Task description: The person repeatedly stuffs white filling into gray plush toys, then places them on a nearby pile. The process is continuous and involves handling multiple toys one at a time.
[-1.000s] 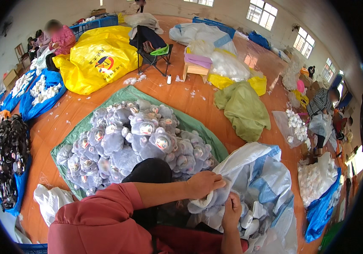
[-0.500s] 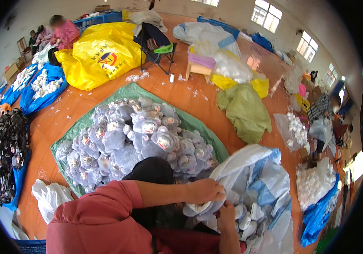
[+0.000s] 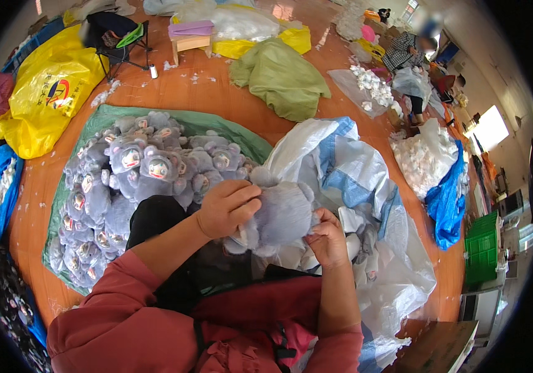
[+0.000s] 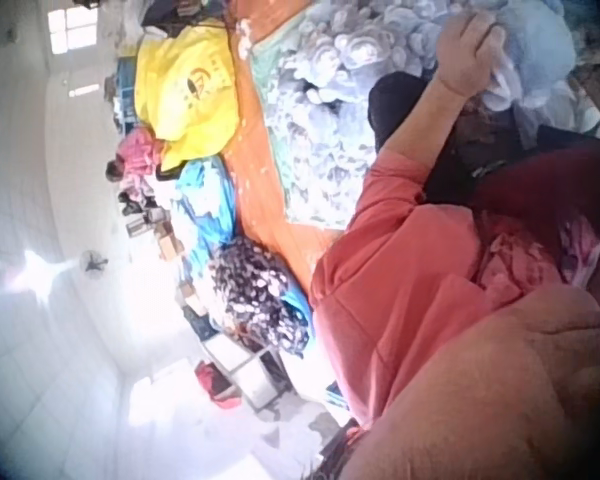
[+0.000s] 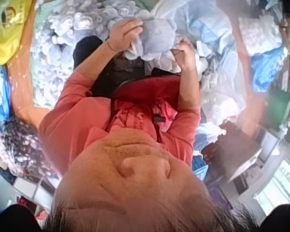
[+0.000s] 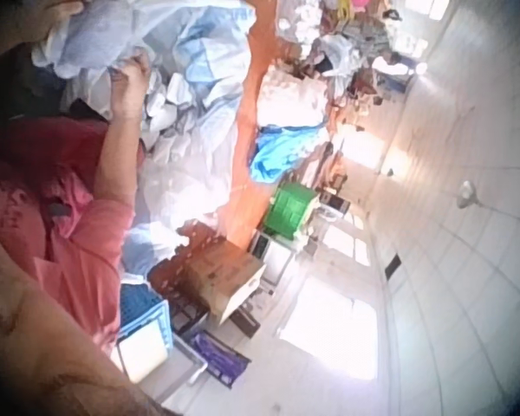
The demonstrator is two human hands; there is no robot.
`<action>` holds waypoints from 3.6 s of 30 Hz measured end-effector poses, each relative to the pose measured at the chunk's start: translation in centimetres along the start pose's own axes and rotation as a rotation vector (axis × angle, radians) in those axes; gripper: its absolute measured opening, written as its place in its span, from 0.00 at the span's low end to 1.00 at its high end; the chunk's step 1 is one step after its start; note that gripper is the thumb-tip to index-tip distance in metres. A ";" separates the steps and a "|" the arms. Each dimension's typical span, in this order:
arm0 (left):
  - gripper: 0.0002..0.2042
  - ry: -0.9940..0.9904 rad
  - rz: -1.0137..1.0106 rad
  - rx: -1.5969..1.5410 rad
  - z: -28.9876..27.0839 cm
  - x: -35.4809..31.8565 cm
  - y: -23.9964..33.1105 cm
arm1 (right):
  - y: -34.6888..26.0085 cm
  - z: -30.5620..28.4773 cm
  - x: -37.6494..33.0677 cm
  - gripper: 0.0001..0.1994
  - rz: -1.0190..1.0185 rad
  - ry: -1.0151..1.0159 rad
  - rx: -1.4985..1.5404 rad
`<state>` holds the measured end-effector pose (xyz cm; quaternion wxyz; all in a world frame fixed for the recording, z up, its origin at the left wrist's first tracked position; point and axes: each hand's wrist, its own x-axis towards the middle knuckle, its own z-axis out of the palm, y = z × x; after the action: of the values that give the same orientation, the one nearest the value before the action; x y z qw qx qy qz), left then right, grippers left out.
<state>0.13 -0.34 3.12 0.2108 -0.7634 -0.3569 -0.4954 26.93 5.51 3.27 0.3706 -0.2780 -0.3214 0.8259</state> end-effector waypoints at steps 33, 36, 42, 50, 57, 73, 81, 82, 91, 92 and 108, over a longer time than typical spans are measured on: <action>0.15 -0.243 -0.429 -0.629 1.7 0.0 3.6 | 0.5 -2.3 3.2 0.16 0.049 0.388 -0.543; 0.14 -0.113 -0.467 -0.484 1.8 -0.4 3.5 | 1.6 -2.6 3.7 0.16 0.104 0.372 -0.608; 0.13 -0.159 -0.764 -0.297 1.9 -0.3 3.6 | 3.3 -4.1 5.3 0.11 -0.045 0.407 -1.003; 0.10 -0.454 -0.938 -0.148 2.3 -1.8 2.4 | 3.2 1.8 2.0 0.11 -0.399 -0.108 -1.138; 0.11 -0.585 -0.911 -0.129 2.6 -1.9 2.5 | 5.1 1.3 2.3 0.10 -0.338 -0.097 -1.181; 0.18 -0.752 -0.908 -0.565 2.6 -1.5 2.9 | 5.1 0.1 2.2 0.05 -0.144 -0.053 -1.020; 0.13 -0.657 -0.693 -0.339 3.6 -3.0 3.0 | 3.8 1.2 1.4 0.03 -0.226 -0.087 -1.104; 0.12 -0.632 -0.633 -0.294 3.8 -3.4 3.0 | 3.7 1.4 1.4 0.04 -0.211 -0.097 -1.093; 0.14 -0.435 -0.626 -0.276 3.9 -3.5 3.0 | 3.7 1.4 1.7 0.07 -0.332 -0.166 -1.192; 0.15 -0.466 -0.664 -0.259 3.8 -3.3 3.0 | 3.7 1.5 1.6 0.07 -0.320 -0.162 -1.197; 0.14 -0.448 -0.689 -0.258 3.3 -2.4 3.2 | 4.7 2.1 1.9 0.11 -0.567 -0.061 -1.451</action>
<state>3.90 -1.02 -0.33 -0.1469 -0.7082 -0.5631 -0.3996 22.37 3.91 0.77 0.2842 -0.3355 -0.8500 0.2901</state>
